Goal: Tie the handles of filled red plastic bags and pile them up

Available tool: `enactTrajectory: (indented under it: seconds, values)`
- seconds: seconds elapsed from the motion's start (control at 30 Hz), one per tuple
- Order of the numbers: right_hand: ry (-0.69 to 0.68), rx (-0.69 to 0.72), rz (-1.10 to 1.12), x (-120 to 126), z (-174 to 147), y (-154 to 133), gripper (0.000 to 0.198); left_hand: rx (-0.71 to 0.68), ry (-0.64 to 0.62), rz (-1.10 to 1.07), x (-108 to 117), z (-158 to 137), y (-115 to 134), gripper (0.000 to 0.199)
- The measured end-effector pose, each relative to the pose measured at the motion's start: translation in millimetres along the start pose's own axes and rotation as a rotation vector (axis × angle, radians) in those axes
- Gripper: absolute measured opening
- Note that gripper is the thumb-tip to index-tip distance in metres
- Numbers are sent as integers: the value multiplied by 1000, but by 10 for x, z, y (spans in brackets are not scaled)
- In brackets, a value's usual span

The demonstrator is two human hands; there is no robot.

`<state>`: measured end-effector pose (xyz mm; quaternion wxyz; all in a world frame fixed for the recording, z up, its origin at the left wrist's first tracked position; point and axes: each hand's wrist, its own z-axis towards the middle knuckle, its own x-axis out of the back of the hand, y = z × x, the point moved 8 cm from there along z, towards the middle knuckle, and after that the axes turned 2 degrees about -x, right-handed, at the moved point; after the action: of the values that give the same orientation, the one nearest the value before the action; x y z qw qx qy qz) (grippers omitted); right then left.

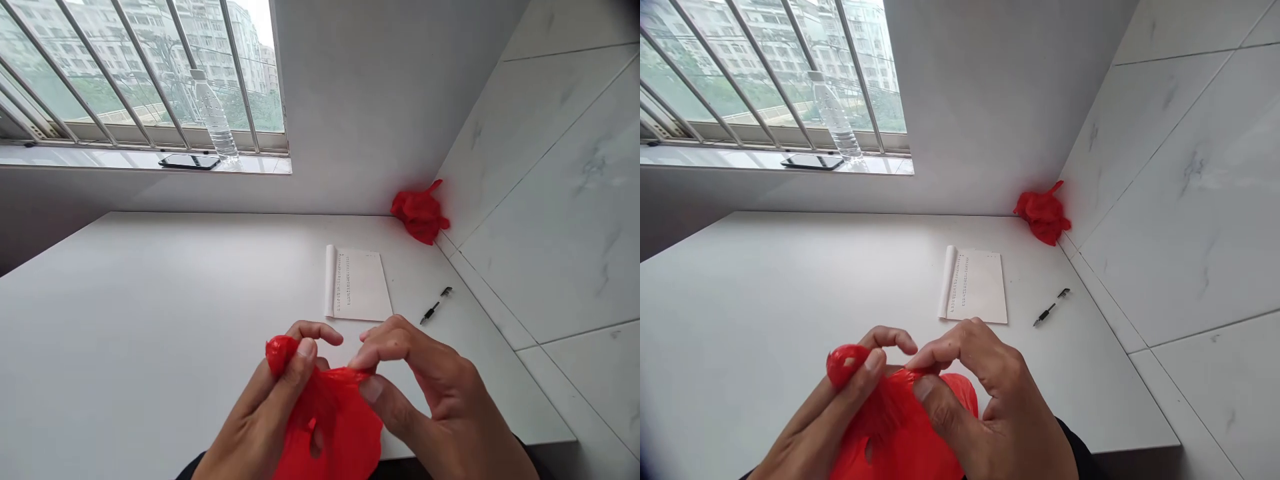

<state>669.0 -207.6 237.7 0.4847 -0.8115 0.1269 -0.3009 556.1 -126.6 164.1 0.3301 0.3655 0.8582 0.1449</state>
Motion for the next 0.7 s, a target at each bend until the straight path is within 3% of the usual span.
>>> enactTrajectory:
  seconds: [0.13, 0.23, 0.33, 0.4, 0.47, 0.53, 0.6, 0.7]
  values:
    - [-66, 159, -23, -73, -85, -118, 30, -118, -162, 9, -47, 87, 197, 31]
    - [-63, 165, -46, -102, -128, -73, 34, -193, -239, 102, -90, 81, 273, 23]
    - [-38, 66, -42, -114, -109, 83, 60, -206, -252, 140, -57, 60, 240, 17]
    - [-116, -71, -80, -198, -85, 254, 93, -248, -277, 217, -28, 41, 215, 16]
    - [-219, -217, -143, -292, -89, 426, 107, -327, -274, 347, 17, 34, 207, 11]
    - [-255, -328, -191, -325, -107, 545, 97, -453, -223, 527, 64, 34, 236, 8]
    - [-237, -400, -185, -314, -124, 601, 82, -615, -118, 695, 99, 21, 302, 21]
    - [-245, -397, -42, -338, -121, 582, 67, -886, 17, 840, 71, -60, 414, 39]
